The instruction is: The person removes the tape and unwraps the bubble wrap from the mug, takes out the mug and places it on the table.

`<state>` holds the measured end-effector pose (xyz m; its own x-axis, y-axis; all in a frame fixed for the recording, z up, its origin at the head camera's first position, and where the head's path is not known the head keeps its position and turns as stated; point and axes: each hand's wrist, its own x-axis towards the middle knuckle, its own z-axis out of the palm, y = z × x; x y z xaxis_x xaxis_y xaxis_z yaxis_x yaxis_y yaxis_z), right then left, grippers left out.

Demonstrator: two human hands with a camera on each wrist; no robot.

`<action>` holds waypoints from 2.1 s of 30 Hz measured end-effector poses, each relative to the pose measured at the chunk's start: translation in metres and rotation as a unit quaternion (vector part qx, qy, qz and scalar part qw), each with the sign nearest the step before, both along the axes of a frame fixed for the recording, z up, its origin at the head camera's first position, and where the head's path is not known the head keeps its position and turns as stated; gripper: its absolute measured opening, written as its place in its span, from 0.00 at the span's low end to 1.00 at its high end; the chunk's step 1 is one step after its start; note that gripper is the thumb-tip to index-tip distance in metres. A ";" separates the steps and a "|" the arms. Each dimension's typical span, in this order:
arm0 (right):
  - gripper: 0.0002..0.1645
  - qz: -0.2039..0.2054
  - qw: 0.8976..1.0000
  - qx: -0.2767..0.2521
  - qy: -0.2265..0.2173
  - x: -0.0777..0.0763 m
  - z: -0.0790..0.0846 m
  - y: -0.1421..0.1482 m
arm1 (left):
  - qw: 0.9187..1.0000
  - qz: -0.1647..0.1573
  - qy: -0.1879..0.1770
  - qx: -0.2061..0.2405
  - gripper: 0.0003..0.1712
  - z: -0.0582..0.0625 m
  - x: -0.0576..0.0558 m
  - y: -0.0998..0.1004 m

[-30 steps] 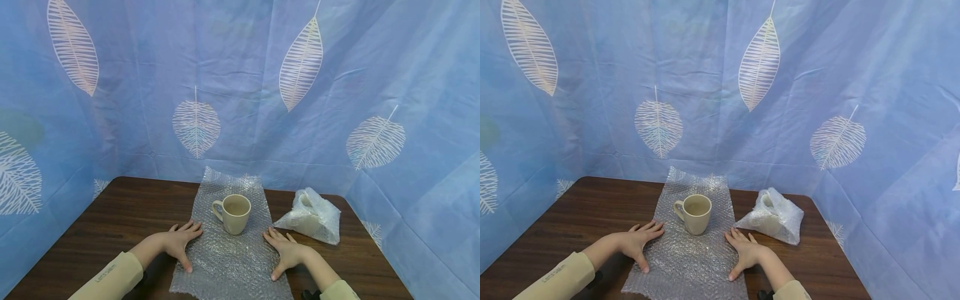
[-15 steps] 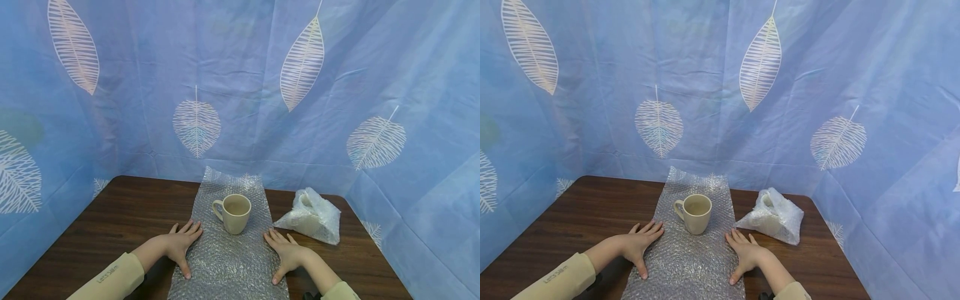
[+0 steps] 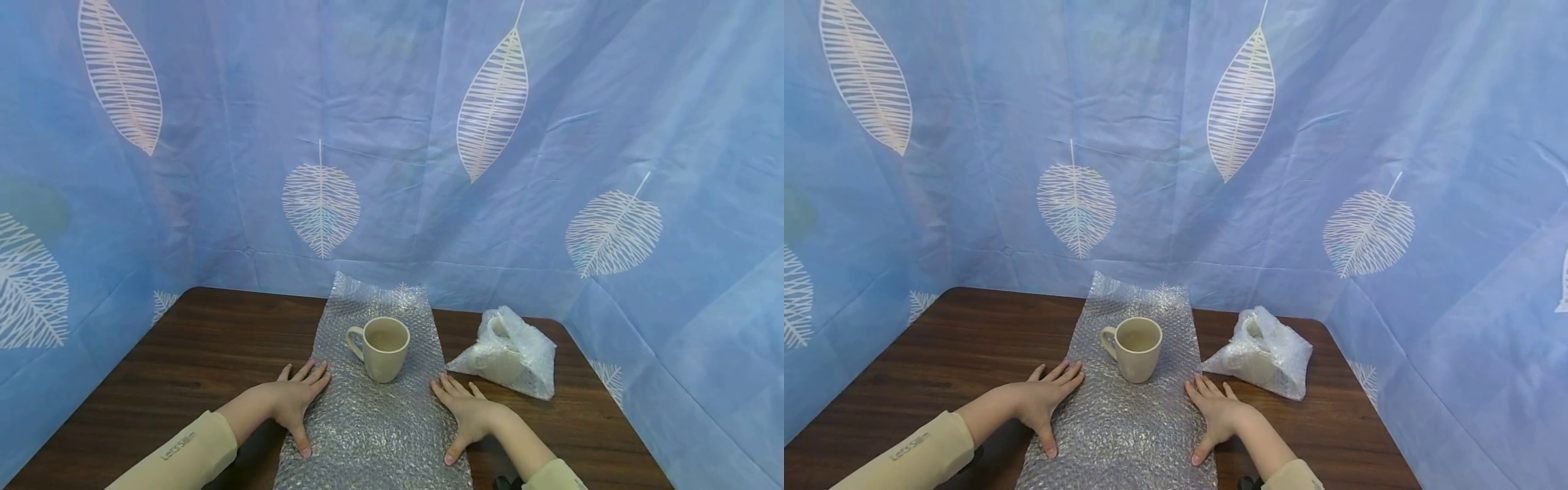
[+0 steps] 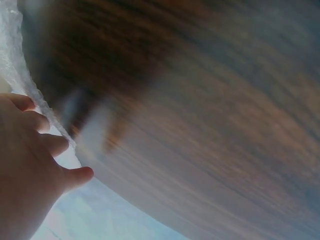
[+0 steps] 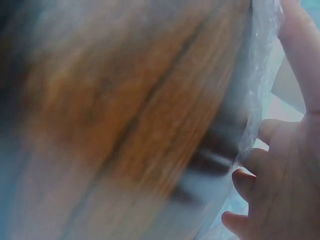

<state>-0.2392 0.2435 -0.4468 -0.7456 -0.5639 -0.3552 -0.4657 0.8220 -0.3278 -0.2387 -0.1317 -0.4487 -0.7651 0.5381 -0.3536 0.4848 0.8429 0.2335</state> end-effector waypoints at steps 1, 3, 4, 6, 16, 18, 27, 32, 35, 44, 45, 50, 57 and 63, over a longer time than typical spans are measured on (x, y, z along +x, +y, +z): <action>0.78 -0.003 1.000 0.001 -0.002 0.000 0.000 0.000 | 1.000 0.000 -0.001 -0.001 0.76 0.001 0.000 0.000; 0.78 -0.008 1.000 0.005 -0.004 0.001 0.001 -0.001 | 1.000 0.001 -0.004 -0.002 0.76 0.002 0.001 0.001; 0.77 -0.010 1.000 0.006 -0.005 0.001 0.001 -0.001 | 1.000 0.001 -0.004 -0.003 0.76 0.002 0.001 0.001; 0.77 -0.011 1.000 0.007 -0.005 0.002 0.002 -0.002 | 1.000 0.001 -0.004 -0.005 0.76 0.002 0.001 0.001; 0.75 -0.004 0.999 -0.033 0.007 0.006 0.001 0.005 | 1.000 0.002 -0.009 0.025 0.75 -0.002 -0.001 -0.002; 0.74 -0.002 0.999 -0.047 0.006 0.006 0.001 0.006 | 0.999 0.000 -0.016 0.041 0.75 -0.001 -0.002 -0.003; 0.65 -0.004 0.995 -0.096 0.006 0.005 0.001 0.009 | 0.996 0.025 -0.002 0.087 0.61 -0.002 -0.005 -0.004; 0.62 -0.012 0.993 -0.114 0.012 0.003 0.003 0.007 | 0.993 0.033 0.009 0.111 0.53 0.002 -0.006 -0.003; 0.61 -0.019 0.991 -0.131 0.013 0.001 0.006 0.006 | 0.992 0.037 0.018 0.123 0.49 0.004 -0.008 -0.003; 0.57 -0.033 0.983 -0.178 0.034 -0.005 0.016 0.000 | 0.977 0.058 -0.005 0.204 0.42 0.011 -0.016 -0.005; 0.57 -0.035 0.982 -0.181 0.037 -0.005 0.017 -0.001 | 0.975 0.056 -0.006 0.215 0.42 0.011 -0.017 -0.005; 0.54 -0.054 0.978 -0.198 0.032 -0.006 0.022 -0.006 | 0.966 0.048 0.011 0.255 0.39 0.015 -0.023 -0.005; 0.51 -0.070 0.971 -0.226 0.046 -0.008 0.022 -0.014 | 0.951 0.056 0.033 0.302 0.39 0.016 -0.029 -0.004; 0.51 -0.101 0.955 -0.273 0.058 -0.008 0.024 -0.025 | 0.937 0.100 0.028 0.333 0.37 0.016 -0.033 0.002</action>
<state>-0.2471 0.2188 -0.4225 -0.8752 -0.4820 0.0417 -0.3746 0.6205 -0.6890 -0.2713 -0.1298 -0.4326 -0.8816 0.4689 0.0544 0.3603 0.5939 0.7193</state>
